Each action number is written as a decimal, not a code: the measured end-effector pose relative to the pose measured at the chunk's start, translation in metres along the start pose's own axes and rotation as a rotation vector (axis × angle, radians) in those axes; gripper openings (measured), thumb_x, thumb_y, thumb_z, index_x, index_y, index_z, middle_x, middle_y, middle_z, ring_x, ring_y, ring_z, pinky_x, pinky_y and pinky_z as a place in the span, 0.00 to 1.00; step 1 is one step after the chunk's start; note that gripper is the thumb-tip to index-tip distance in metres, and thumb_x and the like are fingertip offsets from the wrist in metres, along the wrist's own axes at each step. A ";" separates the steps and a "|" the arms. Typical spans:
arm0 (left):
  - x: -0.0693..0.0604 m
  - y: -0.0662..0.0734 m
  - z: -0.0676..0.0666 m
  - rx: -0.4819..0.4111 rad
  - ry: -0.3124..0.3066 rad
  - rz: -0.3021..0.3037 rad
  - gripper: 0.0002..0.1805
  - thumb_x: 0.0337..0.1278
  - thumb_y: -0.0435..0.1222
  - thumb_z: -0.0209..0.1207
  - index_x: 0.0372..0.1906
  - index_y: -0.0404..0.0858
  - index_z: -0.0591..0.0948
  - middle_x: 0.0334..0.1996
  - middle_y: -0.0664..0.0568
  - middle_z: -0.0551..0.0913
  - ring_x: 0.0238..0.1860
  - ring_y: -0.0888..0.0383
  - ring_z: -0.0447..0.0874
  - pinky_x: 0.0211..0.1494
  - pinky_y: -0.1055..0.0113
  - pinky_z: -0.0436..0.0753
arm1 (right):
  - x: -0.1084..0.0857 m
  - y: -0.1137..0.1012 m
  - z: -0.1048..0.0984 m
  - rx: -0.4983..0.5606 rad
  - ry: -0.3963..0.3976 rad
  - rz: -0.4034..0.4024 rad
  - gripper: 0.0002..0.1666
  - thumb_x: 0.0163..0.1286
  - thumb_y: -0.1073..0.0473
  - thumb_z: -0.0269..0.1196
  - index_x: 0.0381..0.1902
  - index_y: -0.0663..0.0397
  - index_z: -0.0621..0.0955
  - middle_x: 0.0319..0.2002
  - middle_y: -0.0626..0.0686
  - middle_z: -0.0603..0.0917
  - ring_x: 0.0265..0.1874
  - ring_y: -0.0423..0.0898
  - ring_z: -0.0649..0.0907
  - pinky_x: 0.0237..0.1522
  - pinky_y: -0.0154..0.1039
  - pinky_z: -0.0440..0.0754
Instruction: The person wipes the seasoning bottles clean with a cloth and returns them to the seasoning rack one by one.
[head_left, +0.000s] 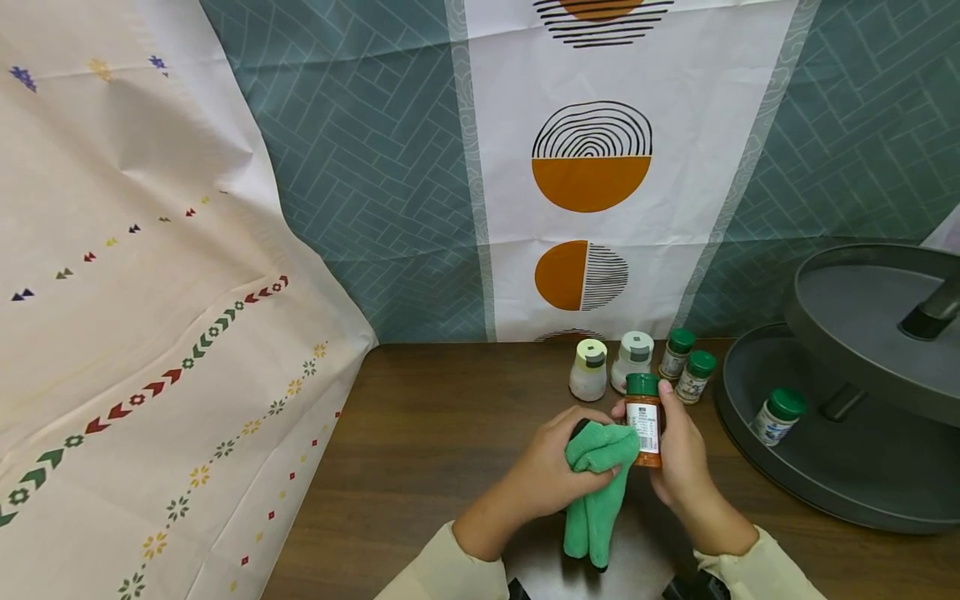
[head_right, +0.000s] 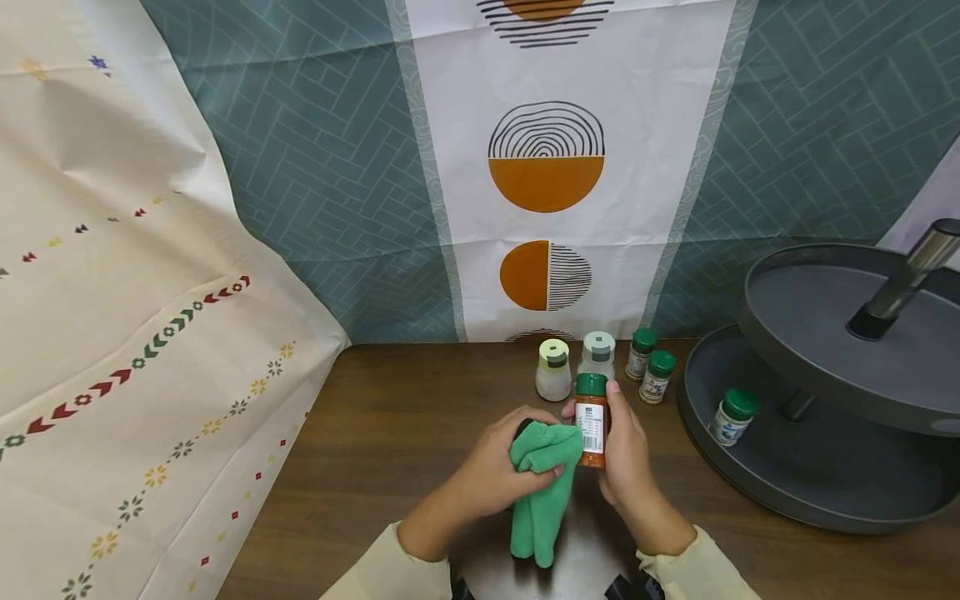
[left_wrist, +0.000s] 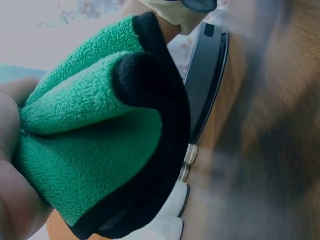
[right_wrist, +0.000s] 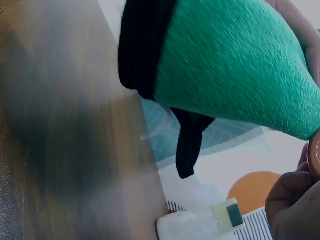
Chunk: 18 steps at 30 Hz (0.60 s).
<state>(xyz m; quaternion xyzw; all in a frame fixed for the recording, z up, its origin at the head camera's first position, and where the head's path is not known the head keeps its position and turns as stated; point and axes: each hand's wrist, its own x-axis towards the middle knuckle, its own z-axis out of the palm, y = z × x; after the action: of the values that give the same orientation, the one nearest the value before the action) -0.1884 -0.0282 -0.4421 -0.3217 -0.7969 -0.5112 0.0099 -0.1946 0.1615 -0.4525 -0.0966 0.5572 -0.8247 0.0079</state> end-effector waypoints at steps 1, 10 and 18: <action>0.000 -0.001 0.000 0.008 -0.007 0.016 0.26 0.55 0.36 0.71 0.59 0.47 0.76 0.55 0.55 0.81 0.52 0.68 0.79 0.56 0.74 0.81 | 0.000 0.000 -0.001 0.002 -0.001 -0.005 0.30 0.84 0.39 0.32 0.53 0.50 0.75 0.36 0.44 0.85 0.30 0.37 0.84 0.30 0.31 0.86; 0.001 -0.002 -0.002 -0.024 0.062 -0.023 0.25 0.54 0.36 0.72 0.58 0.47 0.77 0.54 0.54 0.81 0.50 0.67 0.79 0.54 0.72 0.82 | -0.002 0.000 0.004 -0.116 0.024 0.093 0.22 0.84 0.40 0.37 0.58 0.44 0.70 0.40 0.44 0.80 0.36 0.37 0.82 0.37 0.33 0.85; 0.002 -0.002 -0.009 -0.090 0.197 -0.096 0.27 0.55 0.38 0.72 0.59 0.40 0.77 0.56 0.52 0.82 0.51 0.61 0.81 0.54 0.68 0.83 | -0.007 0.003 0.012 -0.216 -0.016 0.167 0.23 0.84 0.42 0.40 0.62 0.47 0.71 0.43 0.43 0.83 0.42 0.38 0.83 0.42 0.36 0.85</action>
<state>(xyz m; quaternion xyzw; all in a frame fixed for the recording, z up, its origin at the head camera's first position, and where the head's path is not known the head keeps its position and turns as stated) -0.1941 -0.0350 -0.4386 -0.2315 -0.7827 -0.5757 0.0494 -0.1859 0.1501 -0.4517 -0.0567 0.6488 -0.7555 0.0704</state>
